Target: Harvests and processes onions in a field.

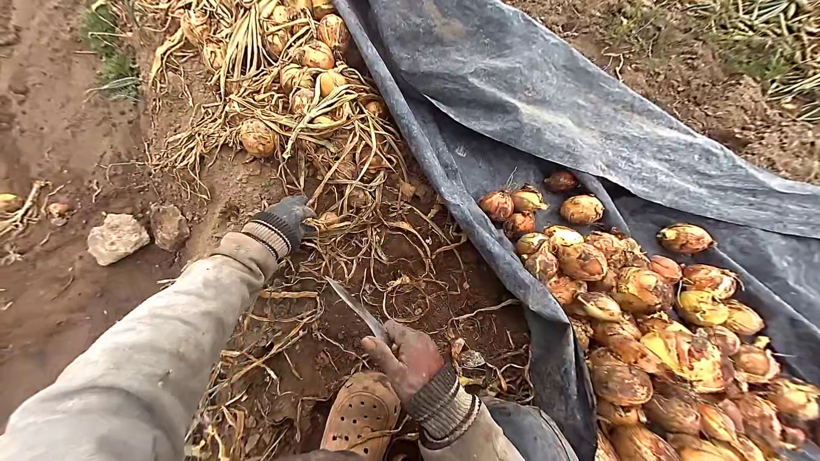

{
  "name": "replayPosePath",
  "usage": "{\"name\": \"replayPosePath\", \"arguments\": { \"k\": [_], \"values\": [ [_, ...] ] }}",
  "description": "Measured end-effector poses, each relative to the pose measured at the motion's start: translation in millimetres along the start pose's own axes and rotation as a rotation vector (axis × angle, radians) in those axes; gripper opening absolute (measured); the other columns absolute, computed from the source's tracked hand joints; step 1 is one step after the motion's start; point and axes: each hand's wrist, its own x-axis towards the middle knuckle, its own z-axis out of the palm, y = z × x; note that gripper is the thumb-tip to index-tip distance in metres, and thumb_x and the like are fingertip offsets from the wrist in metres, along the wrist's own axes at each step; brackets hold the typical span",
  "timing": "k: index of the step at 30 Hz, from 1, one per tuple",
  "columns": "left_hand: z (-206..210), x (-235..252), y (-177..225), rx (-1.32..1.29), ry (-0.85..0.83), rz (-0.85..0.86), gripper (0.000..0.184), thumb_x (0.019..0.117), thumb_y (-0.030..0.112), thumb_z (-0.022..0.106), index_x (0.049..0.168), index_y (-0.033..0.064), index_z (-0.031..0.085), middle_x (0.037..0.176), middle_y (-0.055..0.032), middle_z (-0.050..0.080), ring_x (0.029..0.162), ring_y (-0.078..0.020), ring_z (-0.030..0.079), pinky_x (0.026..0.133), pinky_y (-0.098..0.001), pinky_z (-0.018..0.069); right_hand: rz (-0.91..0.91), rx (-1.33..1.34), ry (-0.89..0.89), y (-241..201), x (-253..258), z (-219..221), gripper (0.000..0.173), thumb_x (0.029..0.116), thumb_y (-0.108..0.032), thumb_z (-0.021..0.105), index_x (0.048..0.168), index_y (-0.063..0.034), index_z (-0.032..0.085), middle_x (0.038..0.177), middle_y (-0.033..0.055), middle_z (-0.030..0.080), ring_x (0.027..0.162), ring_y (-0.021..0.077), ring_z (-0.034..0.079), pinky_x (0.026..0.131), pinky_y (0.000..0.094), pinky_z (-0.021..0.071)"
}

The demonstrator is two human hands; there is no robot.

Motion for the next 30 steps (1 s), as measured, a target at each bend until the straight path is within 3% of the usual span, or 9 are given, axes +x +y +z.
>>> {"name": "replayPosePath", "arguments": {
  "k": [3,7,10,13,18,20,23,24,30],
  "values": [
    [7.2,-45.6,17.4,-0.242,0.246,0.058,0.026,0.0785,-0.007,0.072,0.098,0.0086,0.079,0.135,-0.0197,0.062,0.129,-0.0408,0.055,0.109,-0.0606,0.044,0.072,0.113,0.159,12.3,3.1,-0.6,0.071,0.0977,-0.072,0.039,0.106,-0.0089,0.069,0.084,0.0089,0.068,0.081,0.0249,0.067,0.076,0.0509,0.0546],
    [0.0,-112.2,70.4,-0.602,0.485,-0.142,0.021,0.0901,0.001,0.063,0.109,0.0026,0.074,0.133,-0.0132,0.066,0.128,-0.0276,0.059,0.109,-0.0511,0.0481,0.141,0.27,0.155,17.9,7.8,6.6,0.071,0.1006,-0.068,0.036,0.119,-0.0057,0.064,0.095,0.013,0.067,0.087,0.0261,0.066,0.082,0.0513,0.0534],
    [-34.4,-142.9,104.2,-0.416,0.186,-0.372,0.036,0.0987,0.012,0.064,0.135,0.0107,0.065,0.135,-0.0171,0.066,0.123,-0.0359,0.064,0.104,-0.0627,0.0477,0.164,0.256,0.056,14.5,7.2,10.4,0.071,0.1029,-0.066,0.036,0.126,-0.0042,0.062,0.108,0.018,0.068,0.1,0.0308,0.066,0.091,0.0548,0.0514],
    [-32.5,-157.7,72.3,-0.059,0.018,-0.37,0.039,0.098,0.019,0.066,0.137,0.018,0.066,0.129,-0.0164,0.069,0.113,-0.0411,0.068,0.094,-0.0687,0.0515,0.179,0.2,0.054,12.8,0.9,7.0,0.068,0.1037,-0.064,0.037,0.125,-0.0046,0.062,0.108,0.0181,0.069,0.102,0.0317,0.066,0.093,0.0548,0.0507],
    [-136.0,-194.6,44.4,0.044,-0.15,-1.029,0.044,0.1026,0.007,0.058,0.142,-0.0099,0.049,0.144,-0.0376,0.049,0.136,-0.0529,0.048,0.11,-0.0665,0.0384,0.279,0.195,0.219,20.4,-13.8,-15.7,0.06,0.1056,-0.057,0.042,0.127,-0.0045,0.062,0.104,0.0198,0.07,0.1,0.0344,0.067,0.093,0.0564,0.0501],
    [-157.4,-194.0,29.5,0.082,-0.096,-1.2,0.052,0.1053,0.013,0.053,0.149,-0.0108,0.039,0.156,-0.0356,0.036,0.147,-0.048,0.036,0.118,-0.0601,0.0307,0.283,0.221,0.268,24.1,-9.8,-15.4,0.061,0.1047,-0.059,0.043,0.125,-0.0043,0.061,0.1,0.0198,0.069,0.095,0.0349,0.068,0.088,0.0571,0.0514],
    [-105.7,-179.7,-31.7,0.204,0.339,-0.514,0.036,0.0959,0.015,0.068,0.123,-0.0085,0.065,0.129,-0.0417,0.057,0.12,-0.062,0.055,0.093,-0.0773,0.0456,0.297,0.174,0.201,17.2,-0.5,-12.4,0.063,0.1043,-0.06,0.043,0.128,-0.0041,0.06,0.106,0.0204,0.07,0.103,0.035,0.068,0.094,0.0562,0.0506],
    [-89.9,-153.3,-32.1,0.124,0.363,-0.367,0.032,0.0955,0.015,0.07,0.123,-0.0005,0.069,0.129,-0.0352,0.06,0.121,-0.0585,0.056,0.095,-0.0774,0.0449,0.299,0.142,0.162,13.6,2.8,-10.8,0.063,0.1044,-0.06,0.043,0.129,-0.004,0.059,0.109,0.0204,0.07,0.106,0.0348,0.067,0.096,0.0558,0.0501],
    [5.8,-4.9,85.3,-0.149,-0.098,0.022,0.045,0.0848,0.019,0.081,0.128,0.0189,0.071,0.132,-0.0138,0.065,0.127,-0.0331,0.059,0.108,-0.0569,0.0482,0.297,0.097,0.09,21.0,6.7,0.9,0.067,0.1029,-0.064,0.041,0.128,-0.0055,0.061,0.111,0.019,0.07,0.109,0.0334,0.067,0.097,0.0553,0.0509]
  ]
}}
